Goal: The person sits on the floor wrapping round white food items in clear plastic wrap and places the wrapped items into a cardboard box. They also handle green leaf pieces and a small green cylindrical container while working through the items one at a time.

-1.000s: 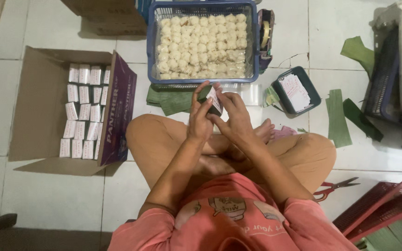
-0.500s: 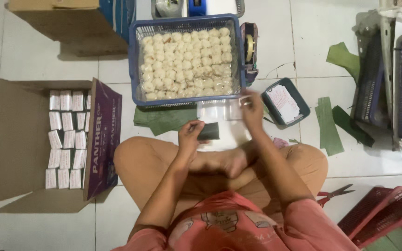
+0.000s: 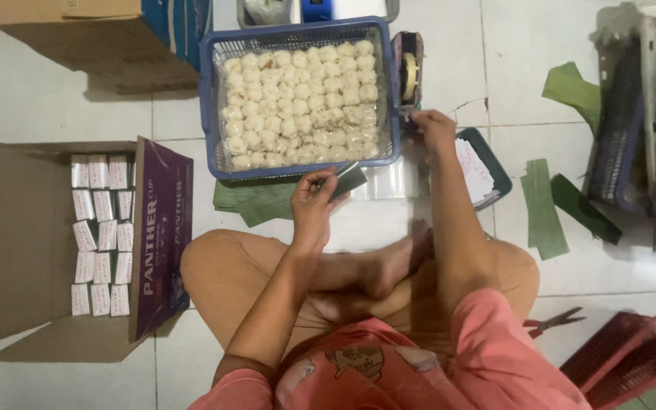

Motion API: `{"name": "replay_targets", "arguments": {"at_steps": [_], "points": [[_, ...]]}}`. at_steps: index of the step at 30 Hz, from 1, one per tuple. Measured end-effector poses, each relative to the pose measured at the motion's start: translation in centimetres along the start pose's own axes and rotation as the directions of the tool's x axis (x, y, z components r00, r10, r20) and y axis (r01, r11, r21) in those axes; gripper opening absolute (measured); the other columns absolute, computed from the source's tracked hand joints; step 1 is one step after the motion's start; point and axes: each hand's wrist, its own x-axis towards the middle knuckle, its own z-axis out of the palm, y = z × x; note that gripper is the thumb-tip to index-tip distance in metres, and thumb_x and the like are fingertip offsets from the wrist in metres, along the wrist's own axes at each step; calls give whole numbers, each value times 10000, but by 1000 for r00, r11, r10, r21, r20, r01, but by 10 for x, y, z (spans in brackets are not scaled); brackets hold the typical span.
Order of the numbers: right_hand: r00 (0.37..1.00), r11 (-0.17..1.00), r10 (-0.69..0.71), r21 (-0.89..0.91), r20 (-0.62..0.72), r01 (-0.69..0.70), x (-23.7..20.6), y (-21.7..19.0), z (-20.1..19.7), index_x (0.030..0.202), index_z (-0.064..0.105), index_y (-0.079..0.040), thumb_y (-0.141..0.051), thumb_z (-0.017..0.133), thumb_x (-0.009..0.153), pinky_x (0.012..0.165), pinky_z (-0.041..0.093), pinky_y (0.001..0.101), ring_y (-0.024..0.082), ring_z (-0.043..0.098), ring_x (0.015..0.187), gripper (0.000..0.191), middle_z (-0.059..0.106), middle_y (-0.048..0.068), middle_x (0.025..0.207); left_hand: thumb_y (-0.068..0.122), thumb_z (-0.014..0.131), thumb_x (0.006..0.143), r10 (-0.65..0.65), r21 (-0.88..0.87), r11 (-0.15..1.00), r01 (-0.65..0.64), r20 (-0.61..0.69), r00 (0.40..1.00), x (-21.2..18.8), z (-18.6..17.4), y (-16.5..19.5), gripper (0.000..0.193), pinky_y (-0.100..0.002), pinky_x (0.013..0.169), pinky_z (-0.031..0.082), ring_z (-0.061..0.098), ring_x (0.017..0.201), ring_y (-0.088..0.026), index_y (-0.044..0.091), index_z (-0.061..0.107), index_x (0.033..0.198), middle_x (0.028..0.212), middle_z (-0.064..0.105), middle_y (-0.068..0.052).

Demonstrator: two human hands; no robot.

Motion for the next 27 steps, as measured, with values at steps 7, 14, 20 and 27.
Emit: {"name": "replay_targets", "arguments": {"at_steps": [7, 14, 20, 27], "points": [[713, 707, -691, -313, -115, 635, -12, 59, -4, 913, 724, 21, -93, 749, 903, 747, 627, 366, 240, 674, 948, 117, 669, 111, 1061, -88, 765, 908, 382, 222, 881, -418, 187, 905, -17, 19, 15, 182, -238, 917, 519, 632, 1140, -144, 11, 724, 1056, 1338, 688, -141], [766, 663, -633, -592, -115, 459, -36, 49, -5, 898, 749, 32, -163, 786, 885, 718, 535, 355, 195, 650, 761, 199, 700, 124, 858, -70, 800, 854, 526, 531, 601, -598, 300, 796, -49, 36, 46, 162, -275, 826, 559, 682, 1131, -197, 21, 731, 968, 1254, 723, -112], [933, 946, -300, -63, 198, 317, -135, -5, 7, 969, 787, -1, -152, 708, 910, 649, 421, 235, 86, 550, 714, 181, 713, 38, 841, -70, 784, 855, 598, 589, 312, -746, 488, 635, -62, 42, 67, 166, -357, 968, 597, 686, 1245, -296, 29, 753, 984, 1232, 723, -136], [812, 641, -473, -499, 342, 583, -202, -1, 46, 837, 715, 2, -201, 875, 862, 617, 437, 283, 127, 551, 704, 259, 643, 72, 818, -18, 813, 849, 510, 573, 593, -565, 276, 815, -78, 30, 64, 145, -267, 718, 549, 692, 1003, -219, 22, 748, 972, 1225, 702, -119]]}}
